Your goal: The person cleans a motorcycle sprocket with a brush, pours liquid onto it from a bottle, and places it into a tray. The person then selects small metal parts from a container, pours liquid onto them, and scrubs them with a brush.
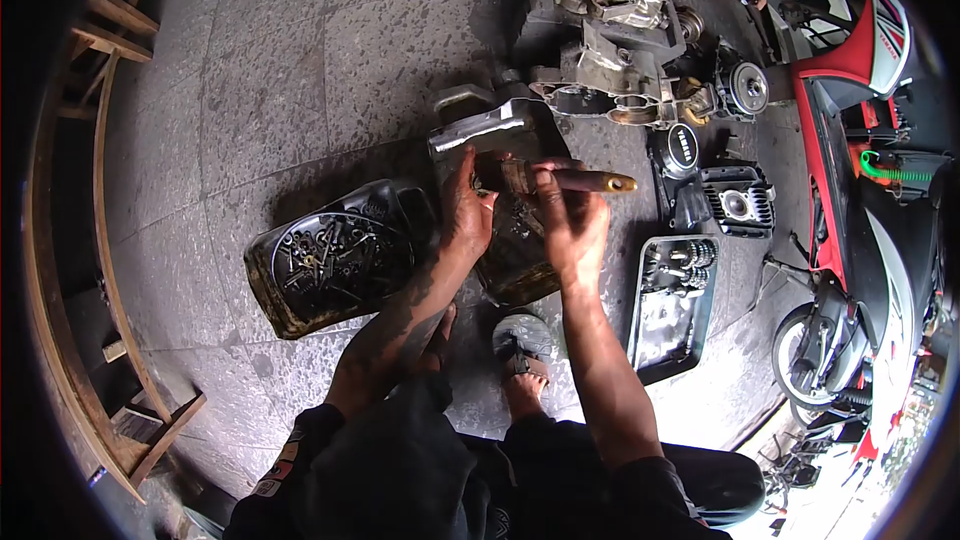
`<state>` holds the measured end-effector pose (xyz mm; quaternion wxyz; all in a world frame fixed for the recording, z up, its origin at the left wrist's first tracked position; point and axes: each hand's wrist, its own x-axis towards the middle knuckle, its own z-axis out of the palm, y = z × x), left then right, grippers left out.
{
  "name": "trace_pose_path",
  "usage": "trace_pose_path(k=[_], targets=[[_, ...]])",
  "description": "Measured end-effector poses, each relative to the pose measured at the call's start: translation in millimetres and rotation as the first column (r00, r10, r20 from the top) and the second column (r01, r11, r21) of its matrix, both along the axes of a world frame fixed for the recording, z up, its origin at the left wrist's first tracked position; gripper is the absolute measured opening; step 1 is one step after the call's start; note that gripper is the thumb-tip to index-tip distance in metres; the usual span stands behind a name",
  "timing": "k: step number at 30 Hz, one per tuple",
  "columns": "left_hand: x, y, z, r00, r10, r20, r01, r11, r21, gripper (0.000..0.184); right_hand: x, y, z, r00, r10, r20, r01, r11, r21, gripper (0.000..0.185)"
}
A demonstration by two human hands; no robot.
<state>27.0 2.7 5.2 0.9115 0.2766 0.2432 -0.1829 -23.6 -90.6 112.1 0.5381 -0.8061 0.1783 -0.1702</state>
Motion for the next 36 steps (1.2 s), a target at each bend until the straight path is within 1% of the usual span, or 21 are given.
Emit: trace_pose_path(k=[1,5,8,11,12,14,15,16,18,20,22,24,26,27,28,30,31,32,33,34,36], targets=[[-1.2,4.9,1.5,0.988,-0.043,0.145,0.049,0.998,-0.036,0.034,1.2,0.5,-2.8,0.999,-0.029,-0.020,0.028,0.998,-0.061,0.021],[4.5,10.0,9.1,0.968,0.016,0.249,-0.012,1.000,-0.014,0.033,-10.8,-16.0,-15.5,0.986,-0.144,-0.085,0.132,0.983,-0.129,0.022],[4.0,5.9,3.5,0.967,0.018,0.256,-0.007,0.999,-0.045,0.032,-13.9,-7.4,-6.4,0.992,-0.124,0.004,0.124,0.991,0.054,0.019],[-0.5,0.3,3.2,0.983,0.020,0.182,-0.003,0.996,-0.089,0.031,-7.8,4.7,-3.8,0.998,-0.064,0.023,0.063,0.996,0.070,0.021],[-1.1,2.0,4.9,0.986,-0.001,0.164,0.020,0.993,-0.117,0.033,-9.1,2.4,-9.3,0.996,-0.074,-0.042,0.069,0.992,-0.102,0.022],[3.5,4.8,-7.0,0.974,-0.020,0.226,0.052,0.989,-0.140,0.033,-18.5,-5.5,-20.8,0.981,-0.114,-0.157,0.069,0.961,-0.267,0.024],[4.2,6.7,-3.7,0.977,-0.034,0.212,0.060,0.991,-0.117,0.033,-19.1,-3.7,-22.1,0.990,-0.121,-0.066,0.106,0.975,-0.197,0.024],[3.2,7.9,-1.3,0.980,-0.049,0.193,0.068,0.993,-0.093,0.033,-23.3,-3.4,-21.6,0.985,-0.144,-0.094,0.143,0.990,-0.017,0.022],[-0.5,4.6,3.3,0.992,-0.008,0.125,0.020,0.996,-0.093,0.034,-25.8,-3.0,-11.0,0.985,-0.158,-0.070,0.153,0.986,-0.073,0.019],[0.2,-0.4,5.2,0.997,0.025,0.073,-0.018,0.996,-0.093,0.035,-14.9,2.8,-5.6,0.989,-0.090,0.117,0.093,0.996,-0.018,0.017],[-1.8,1.3,2.2,0.997,-0.047,0.069,0.056,0.989,-0.135,0.037,-14.0,3.6,-2.0,0.999,-0.033,-0.039,0.025,0.983,-0.182,0.015],[3.1,2.7,-18.0,0.981,-0.072,0.181,0.103,0.980,-0.168,0.040,-22.5,-2.6,-22.1,0.994,-0.063,-0.090,0.038,0.967,-0.254,0.017],[2.4,5.5,-1.7,0.996,-0.078,0.037,0.081,0.994,-0.078,0.039,-31.7,-9.3,-25.6,0.999,0.012,-0.030,-0.017,0.987,-0.158,0.019],[3.3,7.9,-29.5,0.973,-0.115,0.200,0.137,0.985,-0.102,0.038,-33.2,-9.7,-14.9,0.996,0.001,-0.086,-0.021,0.972,-0.233,0.020],[0.2,2.4,-15.2,0.986,-0.018,0.166,0.029,0.997,-0.067,0.036,-22.5,0.3,-5.7,0.997,-0.013,0.076,0.020,0.996,-0.085,0.021],[-3.9,-0.3,-7.2,0.988,-0.072,0.139,0.077,0.997,-0.028,0.034,-18.0,1.6,-4.9,0.997,0.068,0.040,-0.062,0.989,-0.136,0.019],[-4.1,-0.1,-0.3,0.994,-0.085,0.062,0.088,0.995,-0.052,0.037,-22.4,-1.6,-13.3,0.995,0.097,-0.016,-0.097,0.943,-0.319,0.018],[-0.6,-1.6,17.5,0.991,-0.100,-0.089,0.103,0.994,0.024,0.039,-23.9,-9.4,-23.3,0.993,0.108,-0.057,-0.122,0.858,-0.498,0.017],[-1.3,3.2,-15.1,0.973,-0.210,0.100,0.214,0.976,-0.031,0.039,-23.4,-14.0,-20.2,0.993,0.082,-0.089,-0.113,0.886,-0.450,0.017],[-0.8,2.8,-16.5,0.984,-0.171,0.058,0.172,0.985,-0.008,0.039,-26.0,-14.4,-19.0,0.989,0.063,-0.130,-0.110,0.913,-0.392,0.017],[-5.8,4.3,-27.1,0.992,-0.103,0.079,0.103,0.995,0.001,0.033,-29.1,-14.6,-27.3,0.998,-0.012,0.055,0.023,0.978,-0.205,0.017]])
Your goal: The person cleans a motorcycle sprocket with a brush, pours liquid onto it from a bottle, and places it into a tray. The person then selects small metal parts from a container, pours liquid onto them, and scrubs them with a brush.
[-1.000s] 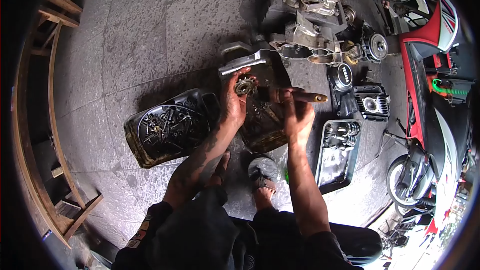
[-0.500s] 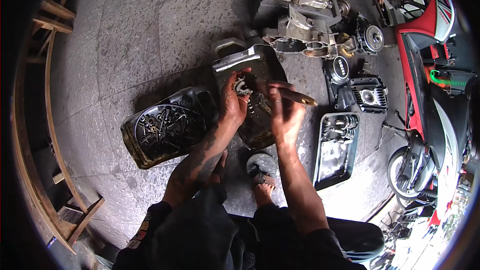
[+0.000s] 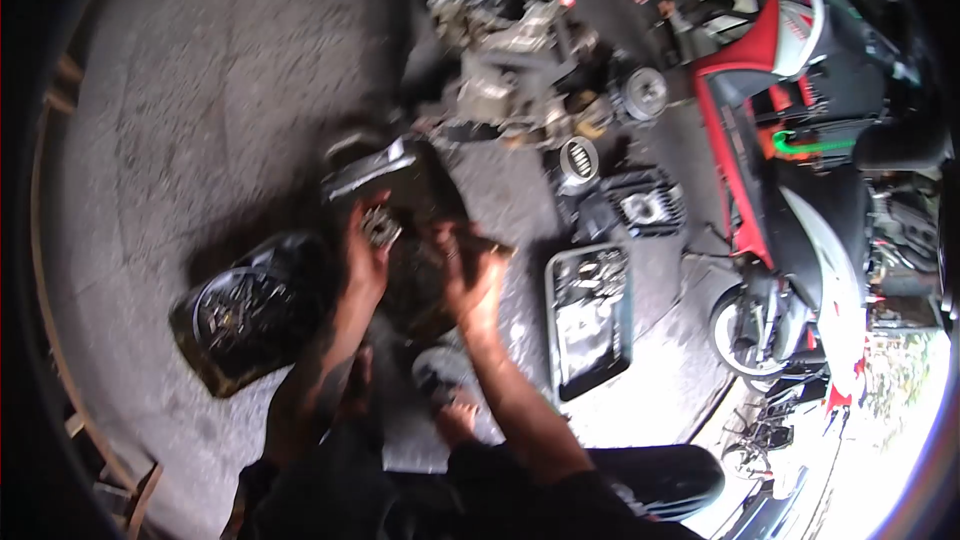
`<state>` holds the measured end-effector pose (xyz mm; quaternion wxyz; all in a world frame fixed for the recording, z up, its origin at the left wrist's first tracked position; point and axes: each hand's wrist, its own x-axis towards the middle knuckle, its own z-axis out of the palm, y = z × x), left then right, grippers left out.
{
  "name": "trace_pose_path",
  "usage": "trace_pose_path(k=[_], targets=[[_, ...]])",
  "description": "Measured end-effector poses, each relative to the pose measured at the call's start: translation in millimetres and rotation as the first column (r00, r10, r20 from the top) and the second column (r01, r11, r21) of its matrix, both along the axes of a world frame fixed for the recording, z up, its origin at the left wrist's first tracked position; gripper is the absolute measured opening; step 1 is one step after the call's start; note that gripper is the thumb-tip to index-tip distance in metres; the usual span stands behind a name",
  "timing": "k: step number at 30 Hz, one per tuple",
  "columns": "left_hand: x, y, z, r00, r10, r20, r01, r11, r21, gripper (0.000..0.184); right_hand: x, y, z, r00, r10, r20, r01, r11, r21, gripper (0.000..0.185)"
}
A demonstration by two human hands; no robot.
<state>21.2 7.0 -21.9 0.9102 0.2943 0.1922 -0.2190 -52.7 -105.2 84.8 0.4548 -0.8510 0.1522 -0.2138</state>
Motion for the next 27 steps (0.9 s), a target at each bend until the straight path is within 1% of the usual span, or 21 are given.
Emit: trace_pose_path(k=[2,4,5,6,7,8,9,10,11,12,13,14,16,18,19,20,22,23,25,26,27], targets=[[-4.8,-5.2,-1.0,0.999,0.019,-0.047,-0.020,0.999,-0.034,0.037,7.6,14.0,27.4,0.999,-0.014,-0.048,0.016,0.999,0.041,0.016],[-2.4,-3.5,13.8,0.993,-0.114,0.024,0.116,0.985,-0.130,0.045,4.4,22.5,19.1,0.997,0.065,-0.049,-0.072,0.987,-0.145,0.014],[4.6,-7.9,15.1,0.993,-0.109,0.040,0.113,0.984,-0.136,0.045,1.5,28.6,15.5,0.990,0.133,-0.053,-0.133,0.991,0.016,0.017],[6.6,-9.2,19.7,0.994,-0.103,0.046,0.110,0.974,-0.197,0.051,-2.8,34.8,17.7,0.989,0.145,-0.042,-0.142,0.988,0.064,0.015],[5.0,-4.5,22.2,0.994,-0.096,0.042,0.104,0.963,-0.248,0.056,-6.3,33.2,14.9,0.994,0.105,-0.035,-0.105,0.994,-0.010,0.014],[3.4,-3.6,22.8,0.997,-0.082,0.013,0.083,0.978,-0.192,0.060,-12.3,28.0,10.9,0.997,0.070,-0.030,-0.072,0.995,-0.074,0.014],[1.9,-5.6,22.3,0.997,-0.072,0.038,0.079,0.975,-0.208,0.060,-12.8,22.2,9.1,0.986,-0.012,-0.164,-0.009,0.992,-0.128,0.014],[-1.8,-7.1,15.2,0.996,-0.065,0.057,0.076,0.973,-0.217,0.060,-8.7,17.3,8.4,0.992,-0.037,-0.124,0.028,0.997,-0.076,0.015],[-5.4,-10.3,7.9,0.998,-0.041,-0.052,0.033,0.990,-0.136,0.062,-5.7,11.0,-7.8,0.993,-0.085,-0.076,0.077,0.992,-0.099,0.018],[-9.7,-12.4,1.6,0.987,-0.007,-0.158,-0.001,0.999,-0.049,0.064,0.2,9.1,-6.8,0.985,-0.117,-0.130,0.109,0.992,-0.067,0.021],[-12.8,-13.2,6.3,0.990,-0.034,-0.134,0.024,0.997,-0.074,0.066,8.3,13.6,4.4,0.978,-0.120,-0.173,0.111,0.992,-0.060,0.024],[-13.0,-14.5,12.1,0.993,-0.059,-0.104,0.048,0.993,-0.108,0.068,14.6,14.8,1.6,0.999,-0.028,-0.023,0.027,0.998,-0.057,0.015],[-10.8,-8.3,22.3,0.993,-0.069,-0.097,0.056,0.991,-0.125,0.070,16.4,28.5,12.0,0.996,0.071,-0.050,-0.065,0.991,0.114,0.017],[-5.2,-2.2,17.6,0.993,-0.083,-0.079,0.070,0.986,-0.153,0.072,5.3,29.2,6.8,0.991,0.130,-0.043,-0.127,0.990,0.063,0.017],[-3.4,0.6,9.9,0.995,-0.090,-0.040,0.082,0.982,-0.169,0.073,1.5,25.5,8.1,0.984,0.081,-0.159,-0.068,0.994,0.090,0.017],[-4.2,2.9,11.6,0.995,-0.101,-0.004,0.098,0.978,-0.186,0.074,5.9,19.3,-0.3,0.987,0.037,-0.154,-0.036,0.999,0.007,0.016],[-11.0,-0.4,21.2,0.991,-0.128,-0.050,0.123,0.988,-0.092,0.074,13.8,11.1,5.5,0.912,-0.103,-0.396,0.092,0.995,-0.046,0.014],[-12.3,-5.6,29.6,0.993,-0.065,-0.098,0.060,0.997,-0.047,0.073,16.9,11.4,2.3,0.908,-0.111,-0.404,0.103,0.994,-0.042,0.014],[-11.5,-9.7,32.3,0.989,-0.025,-0.145,0.022,1.000,-0.022,0.074,22.6,15.6,-2.1,1.000,0.000,-0.029,0.002,0.996,0.093,0.012],[-10.5,-8.8,26.4,0.988,-0.026,-0.149,0.023,0.999,-0.023,0.074,18.8,21.2,-4.3,0.997,0.076,0.002,-0.075,0.978,0.194,0.013],[-8.3,-5.5,24.7,0.991,-0.094,-0.092,0.083,0.989,-0.125,0.074,12.7,25.7,0.9,0.992,0.104,-0.072,-0.093,0.986,0.140,0.013]])
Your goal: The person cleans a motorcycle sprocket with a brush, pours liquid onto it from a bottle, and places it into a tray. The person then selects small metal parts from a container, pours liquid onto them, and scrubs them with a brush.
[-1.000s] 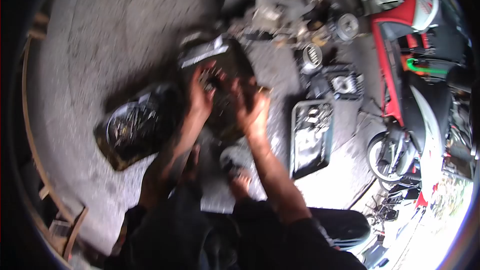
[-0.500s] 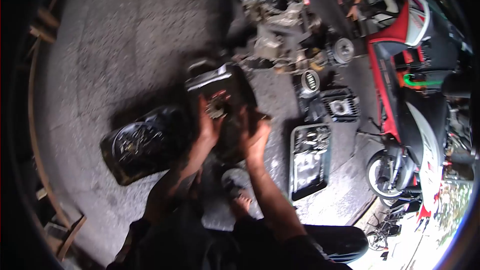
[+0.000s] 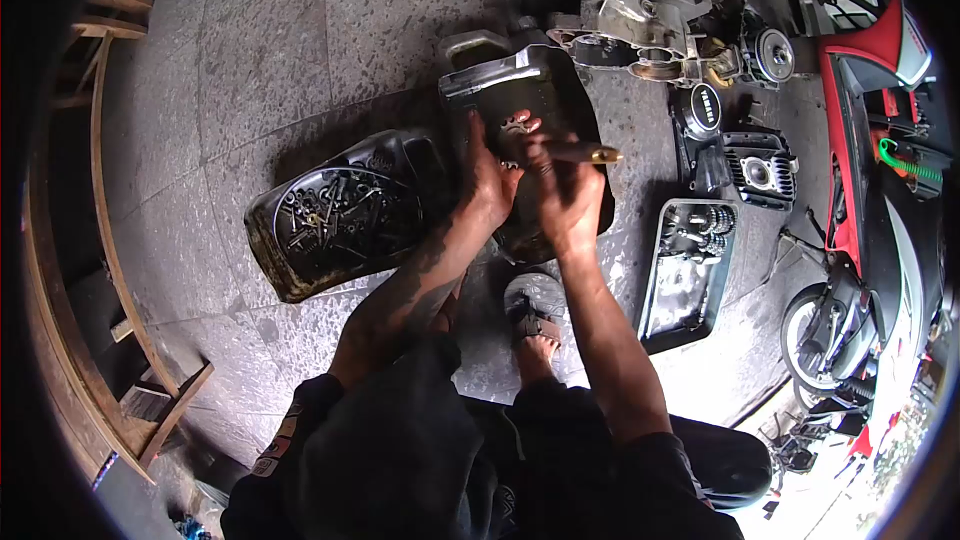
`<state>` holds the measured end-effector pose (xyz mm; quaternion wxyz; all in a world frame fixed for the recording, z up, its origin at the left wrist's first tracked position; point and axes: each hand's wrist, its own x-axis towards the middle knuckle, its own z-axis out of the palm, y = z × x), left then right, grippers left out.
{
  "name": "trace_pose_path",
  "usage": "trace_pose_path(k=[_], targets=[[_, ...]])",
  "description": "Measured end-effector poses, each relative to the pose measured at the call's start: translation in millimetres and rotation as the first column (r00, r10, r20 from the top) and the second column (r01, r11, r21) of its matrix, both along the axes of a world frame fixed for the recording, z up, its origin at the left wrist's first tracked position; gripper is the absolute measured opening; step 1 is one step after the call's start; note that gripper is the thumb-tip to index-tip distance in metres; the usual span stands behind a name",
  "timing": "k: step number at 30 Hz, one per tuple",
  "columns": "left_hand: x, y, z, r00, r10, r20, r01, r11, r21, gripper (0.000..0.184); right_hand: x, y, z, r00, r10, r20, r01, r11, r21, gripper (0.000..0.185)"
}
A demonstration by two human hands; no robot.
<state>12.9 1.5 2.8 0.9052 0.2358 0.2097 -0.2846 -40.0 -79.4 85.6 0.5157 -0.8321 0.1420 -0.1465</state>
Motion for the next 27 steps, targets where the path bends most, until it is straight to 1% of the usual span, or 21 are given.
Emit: trace_pose_path(k=[1,2,3,5,6,7,9,10,11,12,13,15,16,17,19,20,22,23,25,26,27], targets=[[0.9,2.3,-1.3,0.997,-0.054,0.056,0.059,0.993,-0.102,0.075,-5.9,3.8,5.1,0.997,0.027,-0.066,-0.031,0.998,-0.057,0.013],[-1.8,3.2,-2.1,0.998,-0.061,0.000,0.061,0.998,-0.019,0.077,-12.3,2.5,-0.9,0.999,0.000,-0.047,-0.003,0.997,-0.082,0.014],[-1.1,5.0,1.1,0.998,-0.059,-0.003,0.059,0.998,-0.017,0.077,-14.5,-2.0,2.1,0.995,-0.030,-0.091,0.023,0.996,-0.083,0.015],[-2.4,7.8,4.0,0.993,-0.116,0.013,0.114,0.989,0.096,0.078,-12.9,-15.6,-0.8,0.965,-0.146,-0.217,0.117,0.983,-0.145,0.015],[-2.2,7.6,3.6,0.993,-0.108,0.040,0.106,0.993,0.048,0.077,-8.7,-17.4,1.1,0.971,-0.194,-0.136,0.166,0.967,-0.195,0.016],[-3.4,3.4,4.4,0.992,-0.118,0.041,0.116,0.992,0.044,0.077,-4.2,-18.0,2.8,0.970,-0.204,-0.135,0.176,0.964,-0.199,0.016],[-3.3,-4.0,15.1,0.995,0.056,-0.078,-0.047,0.993,0.107,0.076,4.2,-14.1,4.5,0.993,-0.117,0.035,0.121,0.984,-0.133,0.015],[-3.1,-3.7,11.5,0.995,0.054,-0.079,-0.046,0.993,0.106,0.076,5.1,-11.1,4.0,0.995,-0.028,0.099,0.038,0.994,-0.104,0.018],[-1.2,-0.8,6.2,0.999,-0.015,-0.040,0.016,0.999,0.037,0.074,-2.8,-7.6,-5.2,1.000,-0.022,0.000,0.022,0.999,-0.029,0.019],[1.0,2.3,5.8,0.997,-0.080,0.002,0.080,0.996,-0.028,0.073,-7.9,-4.5,-1.2,1.000,0.023,0.003,-0.023,0.999,-0.046,0.019],[1.7,4.2,4.8,0.997,-0.076,-0.006,0.076,0.997,-0.024,0.073,-12.2,-1.5,1.6,0.998,0.066,0.002,-0.066,0.996,-0.061,0.019],[0.3,5.4,1.9,0.998,-0.067,-0.014,0.067,0.997,-0.046,0.070,-15.8,-12.8,-19.8,0.995,0.015,0.094,-0.022,0.997,0.076,0.019],[-3.3,2.8,3.5,0.997,-0.081,0.013,0.079,0.990,0.120,0.075,-8.7,-15.7,-1.7,1.000,0.000,-0.022,0.000,1.000,0.011,0.017],[-7.0,0.7,8.6,0.996,-0.092,0.004,0.091,0.989,0.120,0.075,-0.1,-17.1,4.2,0.999,-0.027,0.045,0.031,0.996,-0.087,0.015],[-6.2,-1.2,15.7,0.993,0.021,-0.118,-0.012,0.997,0.074,0.074,6.2,-21.7,12.9,0.990,-0.120,-0.071,0.100,0.967,-0.235,0.016],[-5.0,0.4,12.5,0.998,-0.014,-0.053,0.015,1.000,0.016,0.072,1.7,-22.9,11.0,0.991,-0.115,-0.069,0.096,0.967,-0.235,0.016],[-0.3,3.1,-4.4,0.999,-0.036,0.012,0.036,0.999,-0.008,0.069,-9.7,-24.5,3.8,0.984,-0.084,-0.159,0.043,0.968,-0.248,0.019],[-1.1,3.3,-12.2,0.995,-0.071,0.068,0.073,0.997,-0.029,0.067,-9.7,-20.7,4.6,0.983,-0.079,-0.163,0.036,0.968,-0.250,0.019],[-2.2,3.5,-7.8,0.993,-0.088,0.076,0.088,0.996,-0.003,0.066,-11.6,-6.8,5.3,1.000,0.005,-0.018,-0.008,0.983,-0.182,0.020],[-3.4,3.8,-5.0,0.991,-0.104,0.089,0.102,0.994,0.026,0.066,-6.6,-7.1,-4.3,1.000,-0.016,-0.017,0.014,0.997,-0.080,0.019],[-4.4,2.2,1.3,0.990,-0.109,0.087,0.107,0.994,0.029,0.066,-2.6,-9.2,-4.5,1.000,-0.020,-0.019,0.018,0.997,-0.077,0.019]])
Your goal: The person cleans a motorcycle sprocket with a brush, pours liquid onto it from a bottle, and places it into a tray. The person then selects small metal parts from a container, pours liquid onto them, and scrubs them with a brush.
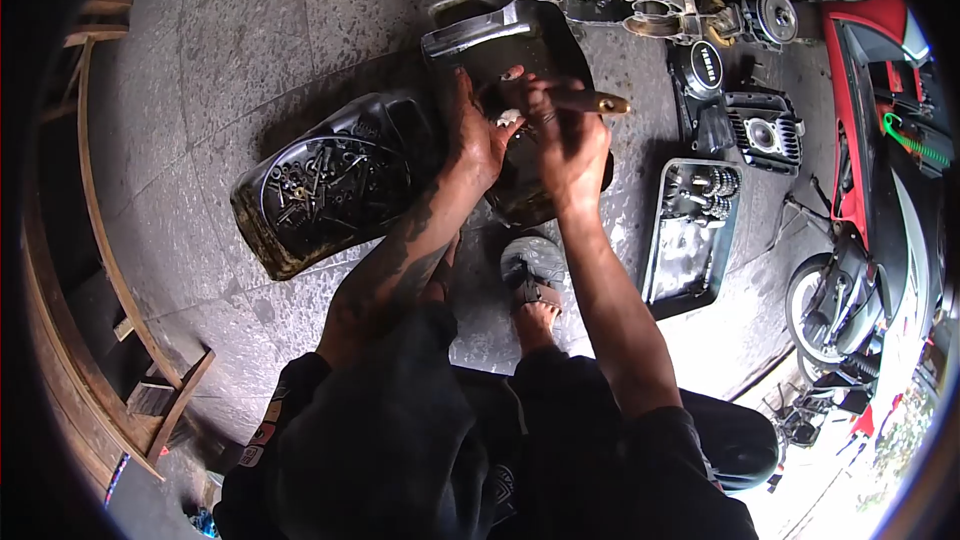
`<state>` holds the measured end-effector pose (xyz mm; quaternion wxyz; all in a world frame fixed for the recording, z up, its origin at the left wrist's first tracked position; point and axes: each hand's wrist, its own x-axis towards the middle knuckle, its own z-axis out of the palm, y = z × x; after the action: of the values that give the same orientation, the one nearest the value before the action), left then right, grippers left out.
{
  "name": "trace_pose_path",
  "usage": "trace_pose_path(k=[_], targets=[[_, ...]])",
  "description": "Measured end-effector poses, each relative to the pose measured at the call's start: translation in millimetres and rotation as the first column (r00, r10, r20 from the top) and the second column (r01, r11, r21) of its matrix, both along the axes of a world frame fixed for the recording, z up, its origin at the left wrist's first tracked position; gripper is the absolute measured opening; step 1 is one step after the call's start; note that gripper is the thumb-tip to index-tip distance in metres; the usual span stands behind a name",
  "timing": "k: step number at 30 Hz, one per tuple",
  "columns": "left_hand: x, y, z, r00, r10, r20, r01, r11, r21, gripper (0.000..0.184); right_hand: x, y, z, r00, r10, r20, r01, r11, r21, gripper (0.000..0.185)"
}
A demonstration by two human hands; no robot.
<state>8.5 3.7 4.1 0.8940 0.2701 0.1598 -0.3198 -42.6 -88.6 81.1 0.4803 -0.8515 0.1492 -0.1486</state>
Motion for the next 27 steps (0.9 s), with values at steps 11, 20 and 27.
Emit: trace_pose_path(k=[11,20,27], targets=[[0.5,-4.8,21.6,0.987,0.131,-0.089,-0.124,0.989,0.081,0.066,9.0,1.8,-1.3,0.997,-0.069,0.018,0.066,0.991,0.116,0.018],[2.6,3.3,-5.1,0.997,0.043,-0.067,-0.049,0.995,-0.089,0.059,-6.3,9.5,18.1,1.000,-0.002,-0.024,0.003,1.000,0.014,0.017],[8.7,3.2,-5.7,0.982,0.170,-0.087,-0.169,0.985,0.010,0.062,-5.3,13.7,16.2,0.995,0.086,-0.045,-0.093,0.977,-0.193,0.014]])
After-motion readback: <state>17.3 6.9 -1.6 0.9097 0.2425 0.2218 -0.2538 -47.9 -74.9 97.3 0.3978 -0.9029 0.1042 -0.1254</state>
